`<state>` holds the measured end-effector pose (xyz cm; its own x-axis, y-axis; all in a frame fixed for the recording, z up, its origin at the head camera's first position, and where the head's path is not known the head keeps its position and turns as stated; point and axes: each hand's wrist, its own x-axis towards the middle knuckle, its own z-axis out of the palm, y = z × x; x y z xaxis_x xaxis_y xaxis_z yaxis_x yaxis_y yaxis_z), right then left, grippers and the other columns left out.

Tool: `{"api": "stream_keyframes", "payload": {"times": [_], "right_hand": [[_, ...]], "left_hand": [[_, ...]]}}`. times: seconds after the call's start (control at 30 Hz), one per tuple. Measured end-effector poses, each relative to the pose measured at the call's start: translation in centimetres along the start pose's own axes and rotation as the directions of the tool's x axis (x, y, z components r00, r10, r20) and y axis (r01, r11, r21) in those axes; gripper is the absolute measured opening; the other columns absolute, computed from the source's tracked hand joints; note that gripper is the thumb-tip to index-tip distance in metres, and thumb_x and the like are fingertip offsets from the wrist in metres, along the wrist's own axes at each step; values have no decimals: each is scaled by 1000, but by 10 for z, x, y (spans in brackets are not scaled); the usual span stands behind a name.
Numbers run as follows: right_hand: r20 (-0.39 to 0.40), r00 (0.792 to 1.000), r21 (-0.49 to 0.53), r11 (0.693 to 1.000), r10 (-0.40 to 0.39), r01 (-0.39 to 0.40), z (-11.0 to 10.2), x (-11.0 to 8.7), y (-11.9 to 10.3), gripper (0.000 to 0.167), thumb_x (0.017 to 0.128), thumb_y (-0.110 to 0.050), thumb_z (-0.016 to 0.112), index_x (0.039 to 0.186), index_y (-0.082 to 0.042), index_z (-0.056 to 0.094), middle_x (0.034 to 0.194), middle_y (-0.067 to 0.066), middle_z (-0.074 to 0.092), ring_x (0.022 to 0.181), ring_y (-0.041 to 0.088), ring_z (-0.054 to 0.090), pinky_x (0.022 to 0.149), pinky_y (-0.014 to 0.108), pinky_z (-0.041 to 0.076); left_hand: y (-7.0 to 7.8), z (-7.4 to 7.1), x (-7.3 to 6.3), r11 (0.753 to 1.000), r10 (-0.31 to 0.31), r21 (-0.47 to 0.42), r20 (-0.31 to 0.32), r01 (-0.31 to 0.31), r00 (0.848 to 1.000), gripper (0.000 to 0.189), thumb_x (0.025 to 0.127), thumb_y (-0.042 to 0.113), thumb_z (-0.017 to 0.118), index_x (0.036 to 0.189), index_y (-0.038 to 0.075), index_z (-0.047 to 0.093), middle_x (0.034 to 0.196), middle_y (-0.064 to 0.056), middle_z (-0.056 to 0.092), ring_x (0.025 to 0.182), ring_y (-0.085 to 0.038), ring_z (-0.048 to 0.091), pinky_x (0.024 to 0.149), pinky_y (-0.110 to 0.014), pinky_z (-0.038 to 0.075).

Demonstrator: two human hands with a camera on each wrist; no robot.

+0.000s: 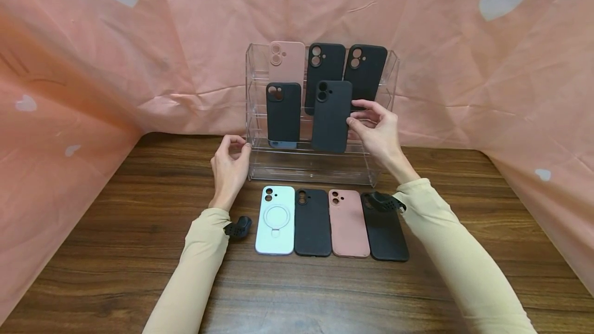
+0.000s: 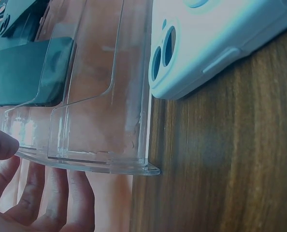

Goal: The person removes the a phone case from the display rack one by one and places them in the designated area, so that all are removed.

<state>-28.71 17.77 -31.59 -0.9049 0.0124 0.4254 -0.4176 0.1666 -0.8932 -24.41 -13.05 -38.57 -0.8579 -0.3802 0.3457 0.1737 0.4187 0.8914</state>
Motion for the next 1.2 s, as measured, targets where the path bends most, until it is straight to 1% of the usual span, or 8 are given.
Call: {"api": "stream_keyframes", "payload": {"times": [0.23, 0.43, 0.63, 0.77, 0.93, 1.2], "right_hand": [[46, 998, 137, 989, 49, -55, -8, -8, -3, 41, 88, 9, 70, 127, 0, 66, 87, -2, 73, 72, 7, 74, 65, 27, 61], [64, 997, 125, 991, 40, -48, -17, -16, -7, 42, 88, 9, 71, 129, 2, 64, 90, -1, 74, 74, 7, 75, 66, 27, 61], [67, 997, 174, 983, 48, -59, -25, -22, -11, 41, 87, 9, 72, 126, 1, 66, 91, 0, 75, 75, 9, 75, 66, 33, 62], [63, 997, 177, 983, 42, -52, -31, -27, -13, 39, 86, 9, 72, 124, -1, 68, 91, -1, 76, 77, 8, 75, 64, 30, 62], [67, 997, 193, 980, 39, -51, -40, -34, -14, 41, 86, 9, 73, 125, -3, 69, 93, 0, 76, 77, 9, 75, 64, 30, 62], [74, 997, 221, 975, 15, -31, -59, -49, -19, 43, 85, 12, 73, 126, 1, 67, 93, 2, 76, 79, 10, 76, 64, 30, 61]], "left_hand": [[0, -1, 0, 1000, -7, 2, 6, 7, 1000, 13, 95, 25, 66, 102, 15, 66, 108, -10, 74, 92, -27, 77, 88, -42, 55], [0, -1, 0, 1000, -11, 6, 5, 11, 1000, 12, 95, 25, 65, 102, 15, 66, 108, -9, 75, 92, -27, 77, 89, -42, 55], [1, -1, 0, 1000, -13, 5, 1, 13, 1000, 12, 94, 25, 66, 102, 15, 66, 108, -9, 75, 92, -26, 77, 89, -41, 55], [1, -1, 0, 1000, -10, 0, 5, 10, 1000, 12, 95, 25, 66, 103, 15, 66, 109, -9, 75, 92, -27, 77, 88, -41, 55], [0, -1, -1, 1000, -9, -2, 9, 9, 1000, 12, 95, 25, 66, 103, 15, 66, 109, -9, 74, 92, -26, 77, 88, -41, 55], [0, -1, 0, 1000, -14, -2, 6, 14, 1000, 12, 94, 25, 66, 102, 16, 66, 108, -9, 75, 92, -26, 77, 89, -41, 55]]}}
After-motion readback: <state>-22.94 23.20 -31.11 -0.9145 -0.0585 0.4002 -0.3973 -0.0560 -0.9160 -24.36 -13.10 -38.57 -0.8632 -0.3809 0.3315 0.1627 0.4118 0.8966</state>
